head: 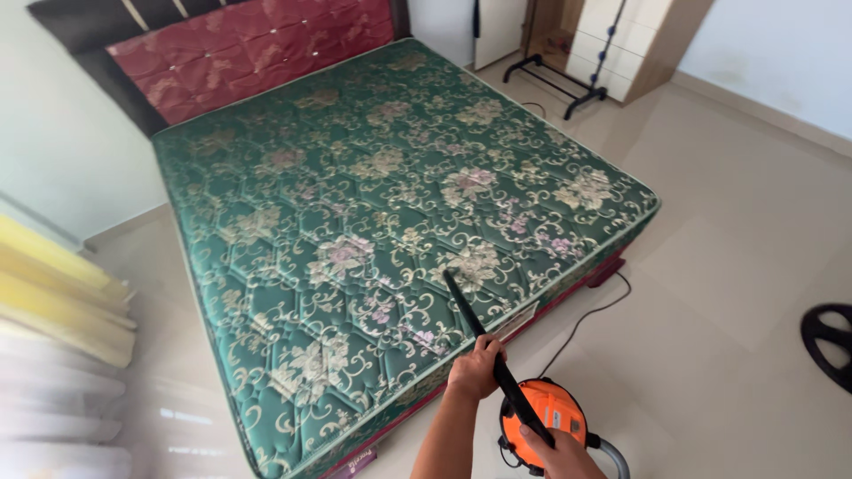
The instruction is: The person vacuums a mattress by moving a vacuum wand over its surface, holding an orange vacuum canister in the other hand.
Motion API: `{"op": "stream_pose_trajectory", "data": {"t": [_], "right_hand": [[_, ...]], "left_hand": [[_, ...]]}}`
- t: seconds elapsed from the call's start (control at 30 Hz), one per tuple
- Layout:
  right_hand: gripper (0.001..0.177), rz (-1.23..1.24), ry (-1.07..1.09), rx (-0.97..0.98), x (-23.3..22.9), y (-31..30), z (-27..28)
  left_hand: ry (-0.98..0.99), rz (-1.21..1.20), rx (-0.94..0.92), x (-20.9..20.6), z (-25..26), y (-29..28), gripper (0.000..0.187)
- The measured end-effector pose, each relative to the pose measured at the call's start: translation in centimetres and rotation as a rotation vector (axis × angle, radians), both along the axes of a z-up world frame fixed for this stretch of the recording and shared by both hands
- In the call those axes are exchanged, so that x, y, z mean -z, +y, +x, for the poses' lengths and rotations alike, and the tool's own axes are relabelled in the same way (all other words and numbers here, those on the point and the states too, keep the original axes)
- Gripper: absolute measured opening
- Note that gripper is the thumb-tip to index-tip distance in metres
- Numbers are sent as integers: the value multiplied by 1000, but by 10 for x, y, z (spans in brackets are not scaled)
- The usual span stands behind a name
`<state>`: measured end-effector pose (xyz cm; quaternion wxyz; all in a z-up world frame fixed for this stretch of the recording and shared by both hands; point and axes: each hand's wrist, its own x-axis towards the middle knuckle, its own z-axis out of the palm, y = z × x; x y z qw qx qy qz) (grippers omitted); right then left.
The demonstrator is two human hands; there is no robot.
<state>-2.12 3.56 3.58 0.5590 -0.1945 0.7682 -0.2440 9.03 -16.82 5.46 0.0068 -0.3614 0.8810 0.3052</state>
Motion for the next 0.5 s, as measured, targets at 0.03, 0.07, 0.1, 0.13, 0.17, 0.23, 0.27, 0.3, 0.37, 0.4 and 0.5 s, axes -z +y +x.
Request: {"op": "stream_pose_trajectory", "data": {"t": [0.03, 0.07, 0.1, 0.13, 0.17, 0.23, 0.27, 0.3, 0.37, 0.4, 0.5], "right_hand": [[59, 0, 2, -13, 1, -2, 2], [58, 7, 6, -16, 0, -5, 6], [57, 15, 11, -18, -2, -8, 9], [57, 15, 12, -40, -4, -11, 11], [55, -27, 6, -74, -5, -15, 14], [54, -65, -3, -131, -5, -21, 19], [54, -58, 1, -165, -3, -27, 21], [54, -51, 5, -198, 0, -33, 23], [54, -29, 4, -239, 7, -40, 25], [54, -11, 0, -260, 11, -47, 26], [56, -126, 172, -376, 19, -57, 39]], "left_hand": [[2, 0, -13, 3, 4, -1, 27], [17, -17, -32, 6, 10, -4, 27], [33, -34, -50, 8, 16, -6, 28], [32, -35, -72, 10, 22, -9, 28], [14, -42, -97, 12, 28, -11, 30], [-5, -47, -144, 14, 42, -12, 32], [-8, -54, -158, 14, 49, -14, 30], [-11, -61, -172, 14, 56, -16, 29], [-19, -37, -216, 14, 71, -16, 30], [-29, -17, -241, 15, 79, -18, 31], [96, -121, -289, 21, 98, -18, 31]]}}
